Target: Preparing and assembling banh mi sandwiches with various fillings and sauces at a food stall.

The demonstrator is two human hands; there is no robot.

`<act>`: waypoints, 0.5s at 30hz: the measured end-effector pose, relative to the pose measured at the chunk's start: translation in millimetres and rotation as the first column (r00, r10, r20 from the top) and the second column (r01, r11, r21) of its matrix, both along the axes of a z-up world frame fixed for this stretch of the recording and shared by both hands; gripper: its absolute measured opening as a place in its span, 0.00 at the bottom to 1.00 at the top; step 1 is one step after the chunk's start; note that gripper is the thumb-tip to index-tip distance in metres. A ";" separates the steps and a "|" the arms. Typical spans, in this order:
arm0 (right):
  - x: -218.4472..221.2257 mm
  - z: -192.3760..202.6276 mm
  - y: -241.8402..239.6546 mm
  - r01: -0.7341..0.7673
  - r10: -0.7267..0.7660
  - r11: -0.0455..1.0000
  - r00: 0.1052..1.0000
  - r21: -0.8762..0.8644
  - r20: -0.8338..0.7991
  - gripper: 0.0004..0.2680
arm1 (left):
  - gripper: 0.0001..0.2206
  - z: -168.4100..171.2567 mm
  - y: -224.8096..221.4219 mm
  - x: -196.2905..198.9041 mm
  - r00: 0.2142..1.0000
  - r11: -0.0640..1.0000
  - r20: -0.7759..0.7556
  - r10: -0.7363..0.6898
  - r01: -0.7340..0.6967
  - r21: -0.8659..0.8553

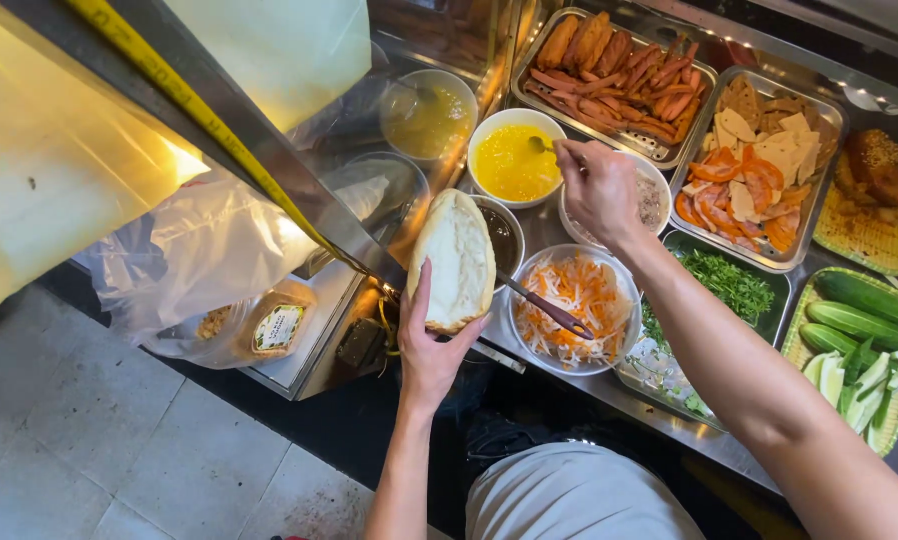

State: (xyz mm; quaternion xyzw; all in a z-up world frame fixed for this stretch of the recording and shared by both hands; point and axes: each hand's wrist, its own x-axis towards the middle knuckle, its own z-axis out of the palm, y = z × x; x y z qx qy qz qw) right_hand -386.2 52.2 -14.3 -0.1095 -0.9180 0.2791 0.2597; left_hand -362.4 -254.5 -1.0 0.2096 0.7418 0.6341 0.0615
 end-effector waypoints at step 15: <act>18.4 -44.9 -7.3 0.021 0.038 0.584 0.998 -0.811 0.053 0.12 | 0.48 -4.4 19.3 -12.5 0.997 0.980 -0.052 0.059 -0.067 -0.187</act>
